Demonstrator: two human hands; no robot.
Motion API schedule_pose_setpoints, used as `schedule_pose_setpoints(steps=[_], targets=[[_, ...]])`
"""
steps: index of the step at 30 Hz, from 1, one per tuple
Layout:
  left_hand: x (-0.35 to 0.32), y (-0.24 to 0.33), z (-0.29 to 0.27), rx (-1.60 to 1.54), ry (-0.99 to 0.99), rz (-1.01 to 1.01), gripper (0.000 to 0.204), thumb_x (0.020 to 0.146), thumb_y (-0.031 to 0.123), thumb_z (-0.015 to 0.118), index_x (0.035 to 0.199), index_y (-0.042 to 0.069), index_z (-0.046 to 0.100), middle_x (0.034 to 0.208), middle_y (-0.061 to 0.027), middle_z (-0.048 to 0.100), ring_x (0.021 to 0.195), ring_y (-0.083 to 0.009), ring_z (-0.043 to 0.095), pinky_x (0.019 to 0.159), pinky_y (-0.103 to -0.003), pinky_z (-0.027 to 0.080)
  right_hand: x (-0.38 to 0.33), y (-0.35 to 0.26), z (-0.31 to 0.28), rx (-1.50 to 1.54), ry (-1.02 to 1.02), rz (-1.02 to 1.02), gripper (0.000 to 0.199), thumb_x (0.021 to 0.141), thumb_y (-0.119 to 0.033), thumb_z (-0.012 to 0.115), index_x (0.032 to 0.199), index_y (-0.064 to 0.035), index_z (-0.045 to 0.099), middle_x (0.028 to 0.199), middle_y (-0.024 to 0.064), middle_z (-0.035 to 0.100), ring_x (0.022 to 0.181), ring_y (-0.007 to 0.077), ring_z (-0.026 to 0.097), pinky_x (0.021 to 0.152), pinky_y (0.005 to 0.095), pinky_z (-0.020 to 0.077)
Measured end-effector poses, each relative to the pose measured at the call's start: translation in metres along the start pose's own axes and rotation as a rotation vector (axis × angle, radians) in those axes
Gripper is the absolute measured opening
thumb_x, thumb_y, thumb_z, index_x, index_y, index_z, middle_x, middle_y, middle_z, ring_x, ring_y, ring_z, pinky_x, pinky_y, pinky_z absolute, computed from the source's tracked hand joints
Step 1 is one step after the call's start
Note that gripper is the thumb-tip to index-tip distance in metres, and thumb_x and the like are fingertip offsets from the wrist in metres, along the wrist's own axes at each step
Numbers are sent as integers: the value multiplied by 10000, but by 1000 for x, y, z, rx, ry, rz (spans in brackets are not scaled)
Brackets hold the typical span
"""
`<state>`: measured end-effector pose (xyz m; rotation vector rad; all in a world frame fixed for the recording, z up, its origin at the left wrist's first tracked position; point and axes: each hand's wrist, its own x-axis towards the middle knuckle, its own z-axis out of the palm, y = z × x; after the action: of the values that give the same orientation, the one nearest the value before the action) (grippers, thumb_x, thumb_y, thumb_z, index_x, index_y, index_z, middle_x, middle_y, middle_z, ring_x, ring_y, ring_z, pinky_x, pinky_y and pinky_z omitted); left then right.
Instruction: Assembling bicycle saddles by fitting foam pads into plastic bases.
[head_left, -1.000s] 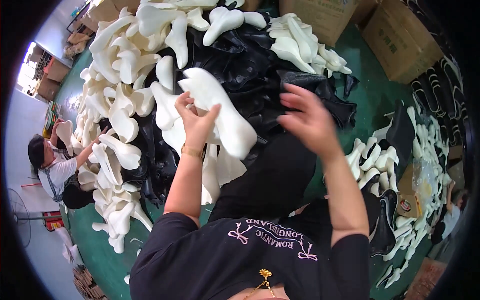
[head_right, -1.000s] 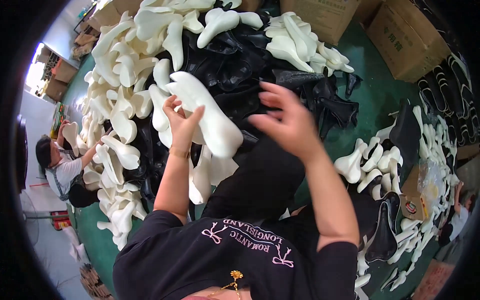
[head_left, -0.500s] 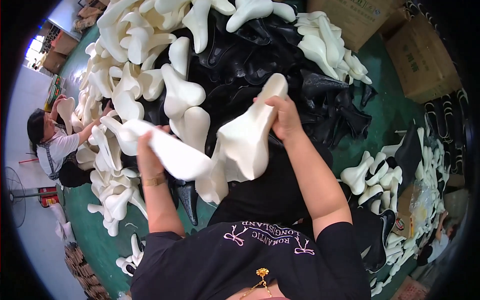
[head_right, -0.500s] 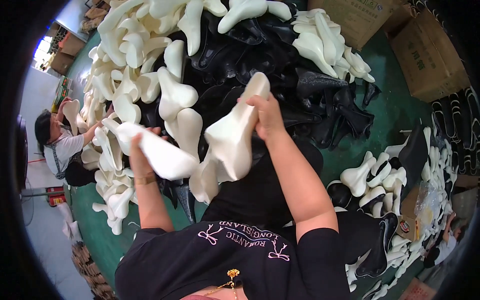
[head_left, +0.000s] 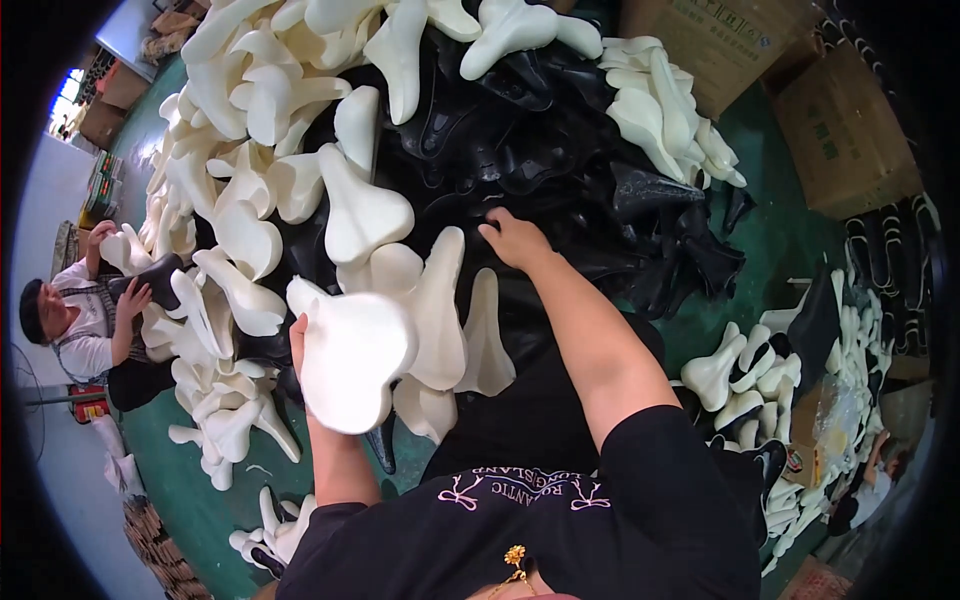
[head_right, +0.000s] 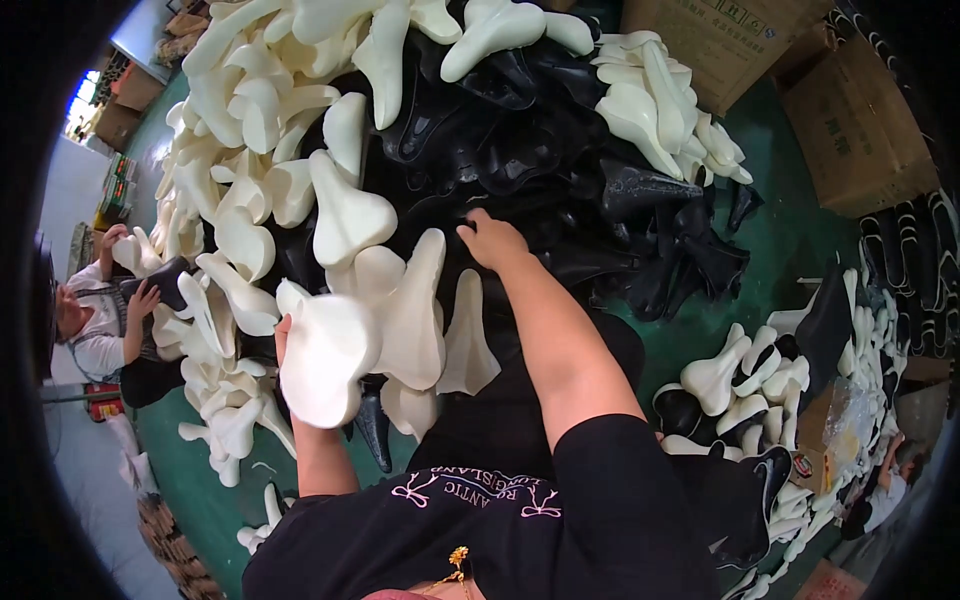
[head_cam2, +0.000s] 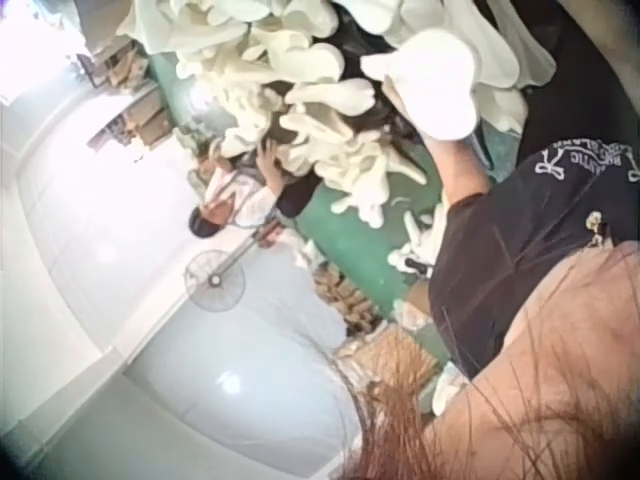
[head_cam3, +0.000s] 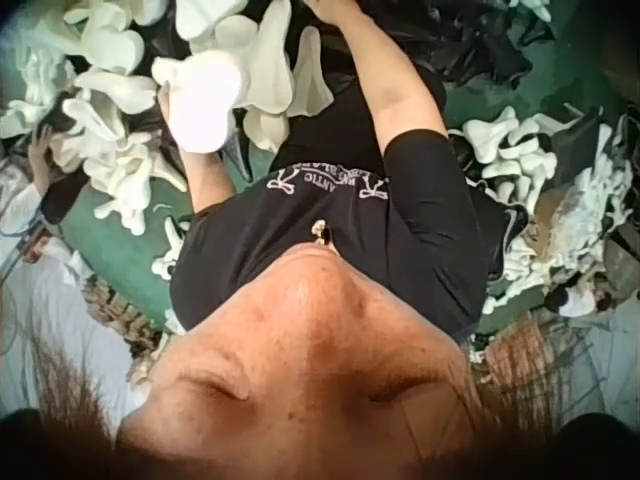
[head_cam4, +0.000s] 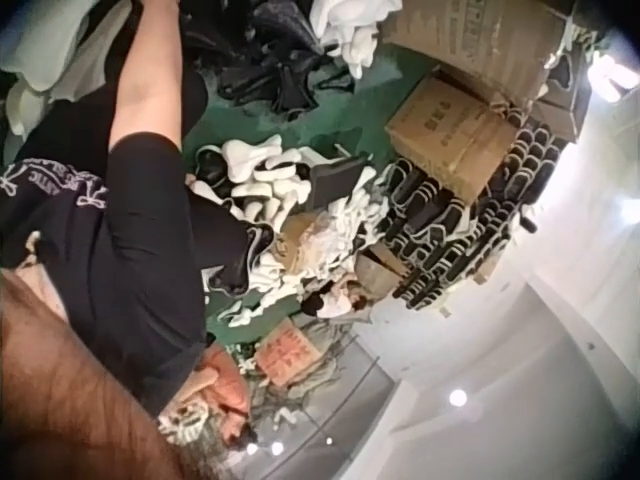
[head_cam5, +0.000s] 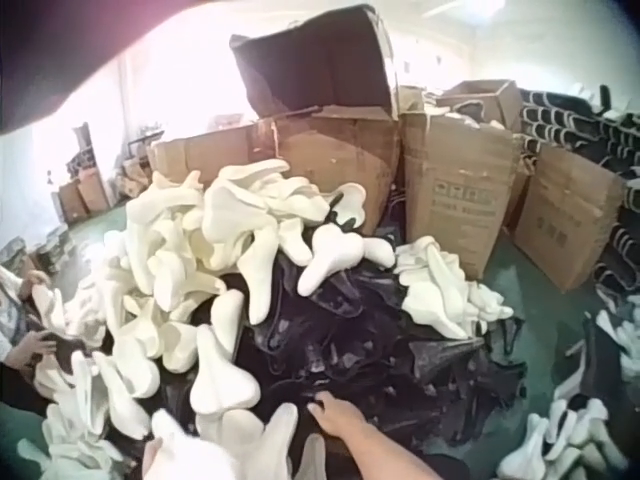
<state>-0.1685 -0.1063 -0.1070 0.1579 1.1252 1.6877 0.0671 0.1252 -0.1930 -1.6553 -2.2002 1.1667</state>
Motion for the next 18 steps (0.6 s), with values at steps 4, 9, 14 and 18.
schedule_pose_setpoints(steps=[4, 9, 14, 18], targets=[[-12, 12, 51, -311, -97, -239, 443, 895, 435, 493, 1149, 84, 584, 1106, -86, 645, 941, -289, 645, 845, -444, 534, -10, 38, -25, -150, 327, 62, 326, 805, -387, 693, 831, -62, 684, 813, 143, 690, 813, 330, 667, 745, 416, 527], [-5, 8, 71, -248, -84, -234, 545, 880, 502, 499, 1175, 52, 581, 1106, -110, 634, 984, -285, 624, 859, -446, 523, -47, 66, -94, -211, 256, 233, 207, 680, -232, 764, 833, -107, 702, 895, 138, 701, 886, 326, 669, 821, 417, 528], [-22, 0, 113, -268, -231, -394, 623, 896, 552, 477, 1197, 14, 563, 1127, -154, 621, 1013, -297, 617, 910, -437, 505, -118, 126, -165, 201, 441, 158, 322, 785, -128, 686, 1080, 2, 680, 1027, 154, 698, 928, 252, 671, 840, 340, 508], [-28, -13, 136, -324, -380, -427, 641, 915, 547, 458, 1207, -15, 553, 1100, -166, 631, 1028, -304, 615, 932, -424, 493, -205, 69, -204, 597, 668, 8, 305, 842, -53, 543, 1115, 22, 659, 1041, 85, 675, 948, 149, 611, 849, 253, 456]])
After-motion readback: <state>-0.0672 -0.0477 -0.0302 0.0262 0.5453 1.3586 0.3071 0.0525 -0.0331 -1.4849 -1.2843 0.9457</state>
